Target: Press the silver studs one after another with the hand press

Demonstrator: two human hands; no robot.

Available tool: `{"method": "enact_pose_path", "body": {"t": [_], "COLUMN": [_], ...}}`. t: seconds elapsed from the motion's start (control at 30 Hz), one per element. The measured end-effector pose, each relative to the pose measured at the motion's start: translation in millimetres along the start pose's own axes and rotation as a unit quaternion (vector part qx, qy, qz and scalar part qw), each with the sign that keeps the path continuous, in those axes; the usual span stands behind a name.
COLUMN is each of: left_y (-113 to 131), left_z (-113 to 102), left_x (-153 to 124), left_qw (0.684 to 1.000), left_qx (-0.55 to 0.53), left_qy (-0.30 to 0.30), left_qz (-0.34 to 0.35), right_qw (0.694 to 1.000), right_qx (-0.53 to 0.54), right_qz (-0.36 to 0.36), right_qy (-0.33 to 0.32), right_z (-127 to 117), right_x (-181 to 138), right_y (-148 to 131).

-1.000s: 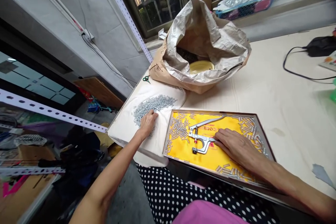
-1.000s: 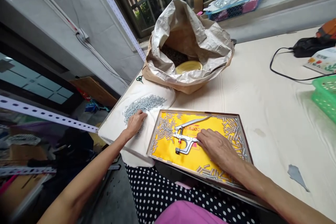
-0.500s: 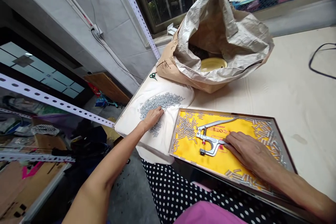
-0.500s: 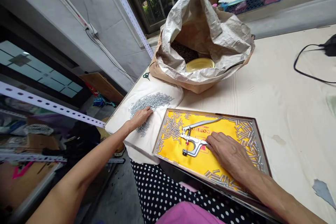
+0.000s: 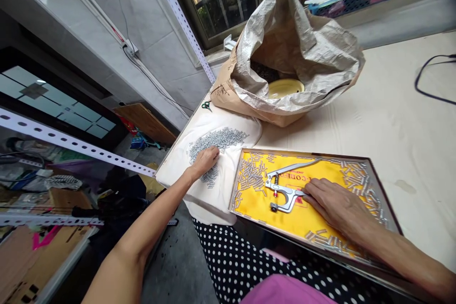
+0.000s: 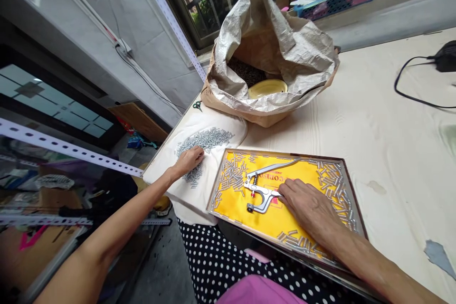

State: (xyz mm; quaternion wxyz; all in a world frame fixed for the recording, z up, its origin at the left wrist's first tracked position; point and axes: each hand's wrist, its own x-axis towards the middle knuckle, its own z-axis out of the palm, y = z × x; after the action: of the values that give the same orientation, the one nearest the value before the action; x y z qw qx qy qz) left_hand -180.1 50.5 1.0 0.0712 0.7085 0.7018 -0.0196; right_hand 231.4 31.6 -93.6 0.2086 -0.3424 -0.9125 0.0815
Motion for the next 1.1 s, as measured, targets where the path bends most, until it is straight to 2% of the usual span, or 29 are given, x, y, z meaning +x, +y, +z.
{"method": "enact_pose_path", "body": {"t": [0.1,0.17,0.2,0.27,0.3,0.37,0.47,0.57,0.83,1.1], "left_y": [20,44,60,94,111,140,165,172,176,183], "left_z": [-6,-6,-4,1,4,12,21,28,41,41], "left_x": [-13,-26,-34,-51,-59,-71,-77,-74,-72,-68], "left_qw": [0.998,0.987,0.969,0.902,0.868,0.814,0.776,0.771,0.785,0.799], "left_qx": [-0.046,-0.137,-0.228,-0.418,-0.478,-0.554,-0.595,-0.597,-0.571,-0.553], "left_qy": [0.041,0.054,0.054,-0.001,-0.028,-0.077,-0.113,-0.108,-0.076,-0.086], "left_qz": [-0.034,-0.061,-0.081,-0.112,-0.129,-0.154,-0.175,-0.195,-0.226,-0.220], "right_qw": [1.000,1.000,1.000,1.000,1.000,0.999,0.999,0.999,0.998,0.997], "right_qx": [0.000,-0.001,-0.001,-0.005,-0.006,-0.006,-0.009,-0.020,-0.026,-0.030], "right_qz": [-0.002,-0.001,0.001,0.004,0.006,0.010,0.015,0.016,0.025,0.014], "right_qy": [0.004,0.002,-0.003,-0.017,-0.024,-0.037,-0.042,-0.035,-0.052,-0.065], "right_z": [-2,-4,-5,-9,-10,-13,-15,-16,-17,-21], "right_x": [2,4,5,8,8,10,11,12,11,11], "right_y": [-1,-3,-4,-5,-6,-7,-8,-9,-12,-15]}}
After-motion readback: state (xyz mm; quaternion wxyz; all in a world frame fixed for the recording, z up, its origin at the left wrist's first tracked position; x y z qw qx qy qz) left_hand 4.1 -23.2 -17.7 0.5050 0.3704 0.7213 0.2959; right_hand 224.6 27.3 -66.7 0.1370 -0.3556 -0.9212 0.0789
